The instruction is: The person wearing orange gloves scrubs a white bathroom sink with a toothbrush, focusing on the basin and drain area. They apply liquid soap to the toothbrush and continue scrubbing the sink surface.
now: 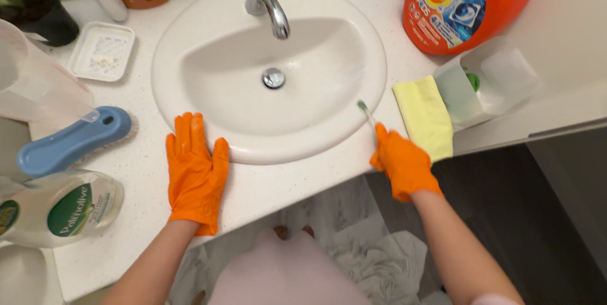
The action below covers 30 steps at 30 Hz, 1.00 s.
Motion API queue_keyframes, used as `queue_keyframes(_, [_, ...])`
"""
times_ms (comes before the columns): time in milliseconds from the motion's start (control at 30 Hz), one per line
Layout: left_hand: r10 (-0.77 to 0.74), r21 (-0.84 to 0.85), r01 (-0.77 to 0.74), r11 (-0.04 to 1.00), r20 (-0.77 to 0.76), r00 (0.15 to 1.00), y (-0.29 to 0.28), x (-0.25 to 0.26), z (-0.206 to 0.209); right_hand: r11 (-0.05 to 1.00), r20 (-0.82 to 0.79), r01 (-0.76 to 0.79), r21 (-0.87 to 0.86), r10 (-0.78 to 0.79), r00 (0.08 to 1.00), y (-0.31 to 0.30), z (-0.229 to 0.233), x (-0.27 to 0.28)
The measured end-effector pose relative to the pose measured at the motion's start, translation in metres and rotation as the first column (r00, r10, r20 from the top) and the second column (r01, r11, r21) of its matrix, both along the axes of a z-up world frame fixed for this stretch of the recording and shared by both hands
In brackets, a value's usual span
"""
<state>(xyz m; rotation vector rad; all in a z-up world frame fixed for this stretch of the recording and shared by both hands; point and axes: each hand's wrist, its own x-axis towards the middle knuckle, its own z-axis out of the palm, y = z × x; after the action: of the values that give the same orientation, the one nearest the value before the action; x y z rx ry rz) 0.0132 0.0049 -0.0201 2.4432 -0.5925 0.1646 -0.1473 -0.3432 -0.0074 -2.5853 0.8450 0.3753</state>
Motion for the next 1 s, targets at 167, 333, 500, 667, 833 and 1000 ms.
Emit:
queue_keyframes(167, [0.033,-0.03,-0.033,0.999,-0.006,0.999,-0.004,-0.003,0.003,0.943,-0.013,0.238,0.232,-0.242,0.97,0.021,-0.002,-0.023])
queue_keyframes(333, [0.05,0.008,-0.05,0.999,0.011,0.999,-0.003,-0.004,0.002,0.994,-0.06,0.092,0.065,-0.088,0.994,-0.042,0.018,0.018])
queue_keyframes(500, [0.096,0.025,-0.098,0.995,0.076,0.993,-0.005,-0.008,0.004,0.957,-0.099,0.22,0.188,-0.204,0.974,-0.047,0.028,0.037])
queue_keyframes(667, [0.157,0.026,-0.159,0.987,0.079,0.984,-0.006,-0.012,0.005,0.976,-0.15,-0.203,-0.074,0.19,0.97,-0.07,0.028,0.046])
queue_keyframes(833, [0.221,0.007,-0.222,0.975,0.073,0.973,-0.011,-0.017,0.006,0.973,-0.279,-0.184,0.136,0.216,0.936,-0.02,0.015,0.036])
queue_keyframes(1000, [0.218,0.069,-0.223,0.972,0.085,0.972,-0.013,-0.014,0.008,0.939,-0.207,-0.334,-0.08,0.312,0.927,-0.104,0.044,0.071])
